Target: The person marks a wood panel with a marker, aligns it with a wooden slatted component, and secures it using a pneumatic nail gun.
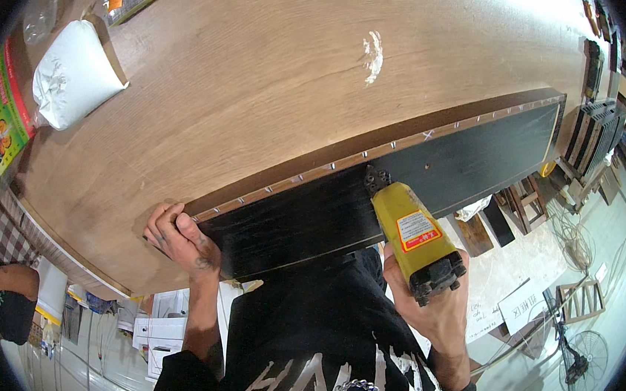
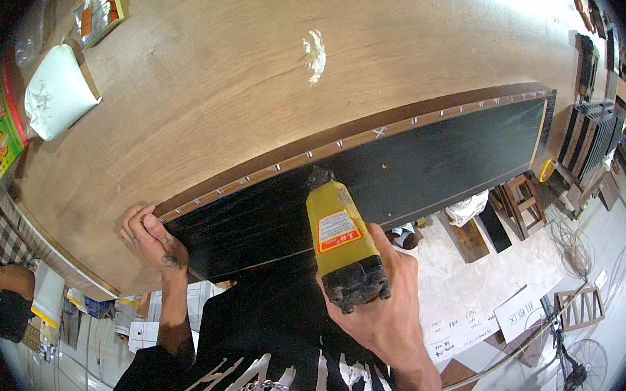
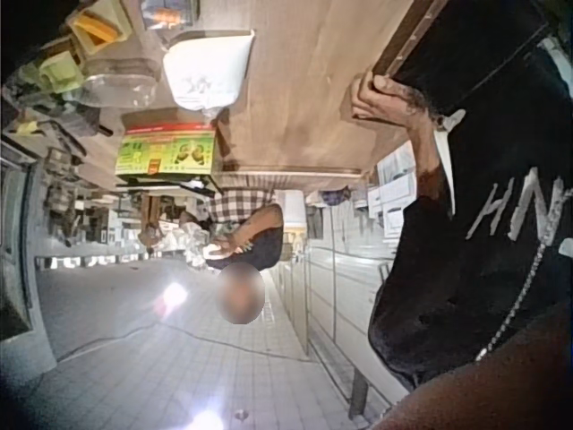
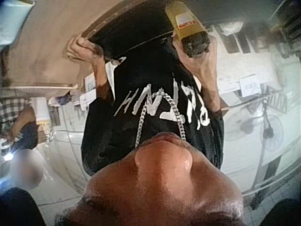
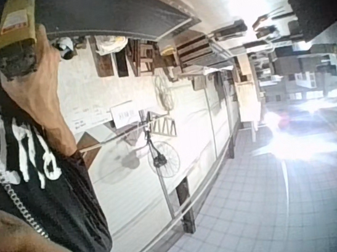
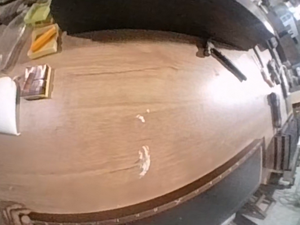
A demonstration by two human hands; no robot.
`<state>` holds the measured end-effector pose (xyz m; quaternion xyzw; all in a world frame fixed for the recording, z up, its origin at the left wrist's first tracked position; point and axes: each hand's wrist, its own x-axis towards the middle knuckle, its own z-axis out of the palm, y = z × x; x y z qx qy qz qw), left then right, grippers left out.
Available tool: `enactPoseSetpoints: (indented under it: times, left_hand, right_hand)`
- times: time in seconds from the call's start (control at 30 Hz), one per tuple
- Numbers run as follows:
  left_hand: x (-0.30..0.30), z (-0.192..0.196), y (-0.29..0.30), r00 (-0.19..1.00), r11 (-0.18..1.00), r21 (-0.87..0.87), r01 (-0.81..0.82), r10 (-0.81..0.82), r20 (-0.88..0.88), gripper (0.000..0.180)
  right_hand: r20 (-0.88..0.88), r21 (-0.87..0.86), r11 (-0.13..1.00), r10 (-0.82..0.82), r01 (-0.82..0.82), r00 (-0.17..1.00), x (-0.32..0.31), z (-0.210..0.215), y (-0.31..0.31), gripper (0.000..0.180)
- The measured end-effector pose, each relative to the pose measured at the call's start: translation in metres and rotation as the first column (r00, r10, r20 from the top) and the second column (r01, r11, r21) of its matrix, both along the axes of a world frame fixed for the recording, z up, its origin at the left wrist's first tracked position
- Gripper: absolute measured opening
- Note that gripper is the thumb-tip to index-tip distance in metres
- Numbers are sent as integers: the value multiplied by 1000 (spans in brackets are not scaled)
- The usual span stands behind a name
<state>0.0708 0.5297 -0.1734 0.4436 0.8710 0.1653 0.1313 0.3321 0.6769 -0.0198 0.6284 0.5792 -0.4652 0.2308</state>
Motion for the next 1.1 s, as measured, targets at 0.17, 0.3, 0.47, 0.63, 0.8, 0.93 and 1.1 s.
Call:
enactPoseSetpoints:
  times: [0.17,0.3,0.47,0.63,0.8,0.93,1.1]
  left_hand:
    - [0,-3,-2,1000,1000,-6,5,-5,-18,37]
    - [-2,-5,-6,1000,1000,17,-13,13,-3,36]
    - [1,-2,-1,1000,1000,-12,-24,24,-14,34]
    - [1,-4,-1,1000,1000,0,-14,14,9,31]
    - [0,-2,-3,1000,1000,19,-12,11,4,29]
    - [0,-4,-2,1000,1000,29,-4,4,2,29]
    - [-1,-2,-2,1000,999,38,-3,3,9,27]
  right_hand:
    - [35,-8,1000,16,-15,999,-8,1,4,74]
    - [-8,-97,995,-11,10,1000,-15,1,15,72]
    - [-47,20,1000,-9,10,999,-20,4,-5,75]
    - [-49,-27,1000,-16,14,999,-20,-3,-14,78]
    - [-8,-57,998,-6,5,1000,-28,-1,-12,76]
    - [8,-179,982,-58,59,998,-39,2,3,74]
    - [-15,-16,993,-113,113,993,-34,-1,-15,75]
